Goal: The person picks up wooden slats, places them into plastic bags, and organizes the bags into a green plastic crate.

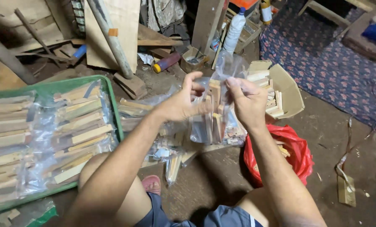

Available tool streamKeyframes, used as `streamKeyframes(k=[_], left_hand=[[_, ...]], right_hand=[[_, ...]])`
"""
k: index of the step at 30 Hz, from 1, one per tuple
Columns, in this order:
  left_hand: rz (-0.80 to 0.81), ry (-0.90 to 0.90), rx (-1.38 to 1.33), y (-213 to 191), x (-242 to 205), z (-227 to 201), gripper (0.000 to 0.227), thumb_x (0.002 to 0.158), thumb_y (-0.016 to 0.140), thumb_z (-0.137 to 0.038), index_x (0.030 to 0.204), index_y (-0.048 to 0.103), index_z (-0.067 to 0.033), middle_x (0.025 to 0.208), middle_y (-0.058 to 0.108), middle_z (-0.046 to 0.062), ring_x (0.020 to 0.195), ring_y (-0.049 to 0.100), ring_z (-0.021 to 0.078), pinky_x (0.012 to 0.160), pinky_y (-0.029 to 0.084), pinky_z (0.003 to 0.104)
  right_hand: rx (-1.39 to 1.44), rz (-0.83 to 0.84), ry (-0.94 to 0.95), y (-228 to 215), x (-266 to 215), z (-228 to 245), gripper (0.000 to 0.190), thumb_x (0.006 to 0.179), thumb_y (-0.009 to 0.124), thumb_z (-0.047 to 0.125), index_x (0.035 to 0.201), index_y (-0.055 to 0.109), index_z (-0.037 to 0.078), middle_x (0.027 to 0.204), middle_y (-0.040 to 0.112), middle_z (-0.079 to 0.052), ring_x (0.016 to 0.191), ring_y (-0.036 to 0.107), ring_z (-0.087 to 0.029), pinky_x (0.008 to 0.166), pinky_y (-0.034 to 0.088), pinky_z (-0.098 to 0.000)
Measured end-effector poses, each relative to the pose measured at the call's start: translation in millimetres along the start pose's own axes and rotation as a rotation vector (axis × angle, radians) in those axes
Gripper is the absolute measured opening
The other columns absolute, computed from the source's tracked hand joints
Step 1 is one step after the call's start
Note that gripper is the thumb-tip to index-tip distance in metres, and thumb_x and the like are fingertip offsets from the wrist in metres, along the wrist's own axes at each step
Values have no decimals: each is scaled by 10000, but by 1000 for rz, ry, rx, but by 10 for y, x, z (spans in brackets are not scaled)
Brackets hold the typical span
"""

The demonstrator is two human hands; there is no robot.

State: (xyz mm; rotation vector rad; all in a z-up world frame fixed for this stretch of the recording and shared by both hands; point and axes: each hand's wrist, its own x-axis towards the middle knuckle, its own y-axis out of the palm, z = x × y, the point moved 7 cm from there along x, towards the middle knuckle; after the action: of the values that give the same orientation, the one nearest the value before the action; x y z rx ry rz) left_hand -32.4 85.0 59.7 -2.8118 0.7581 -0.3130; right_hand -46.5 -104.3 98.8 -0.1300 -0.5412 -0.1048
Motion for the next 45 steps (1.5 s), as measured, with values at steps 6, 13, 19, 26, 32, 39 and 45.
streamKeyframes(k=[6, 13, 19, 26, 32, 39, 45], left_hand=[[-92, -107, -443, 697, -648, 795, 749, 647, 983, -147, 1295, 622, -46, 1126, 717, 81, 1032, 678, 175, 940, 575, 338], [-341, -2, -611, 540, -779, 231, 472, 806, 905, -237, 1182, 673, -71, 1037, 748, 65, 960, 702, 130, 813, 606, 291], [-335, -11, -312, 479, -873, 102, 813, 610, 984, -202, 1330, 627, -82, 1171, 722, 113, 1094, 642, 181, 968, 551, 378], [-494, -42, -514, 458, -940, -25, 376, 751, 918, -176, 1055, 726, -67, 885, 710, 25, 869, 632, 112, 786, 566, 259], [-523, 15, -431, 465, -891, -14, 539, 669, 967, -165, 1117, 679, -79, 892, 687, 30, 838, 633, 115, 735, 553, 239], [-503, -22, -630, 573, -937, 12, 399, 785, 880, -177, 1106, 668, -70, 936, 743, 37, 852, 704, 107, 717, 618, 266], [-562, -130, -284, 384, -938, 182, 659, 551, 1012, -302, 1071, 672, -86, 911, 717, 95, 869, 650, 167, 712, 552, 319]], right_hand=[[43, -93, -86, 50, -112, 557, 184, 1070, 692, 131, 919, 772, 62, 670, 665, -46, 659, 587, -73, 649, 560, -269], [389, 393, 156, 415, -196, 331, 1120, 795, 668, 800, 1621, 272, 153, 1440, 494, -175, 1199, 531, -229, 1041, 524, -448], [435, -67, 172, 4, -65, -33, 131, 975, 732, 184, 972, 681, 64, 565, 544, -21, 493, 552, -78, 511, 453, -163], [620, -154, 185, -65, -18, -185, 175, 1047, 640, 258, 967, 563, 122, 850, 733, -130, 703, 755, -192, 604, 621, -272], [579, 124, 171, 378, -262, 269, 626, 866, 679, 435, 1363, 538, 82, 1289, 641, -109, 1281, 602, -233, 1126, 490, -412], [572, -131, 273, 300, -146, -233, 119, 1014, 645, 117, 904, 657, 72, 687, 606, -31, 597, 613, -98, 584, 527, -222], [784, 209, 167, 538, -253, 698, 848, 796, 360, 877, 1225, 542, 168, 866, 442, 13, 774, 497, -104, 704, 471, -238]])
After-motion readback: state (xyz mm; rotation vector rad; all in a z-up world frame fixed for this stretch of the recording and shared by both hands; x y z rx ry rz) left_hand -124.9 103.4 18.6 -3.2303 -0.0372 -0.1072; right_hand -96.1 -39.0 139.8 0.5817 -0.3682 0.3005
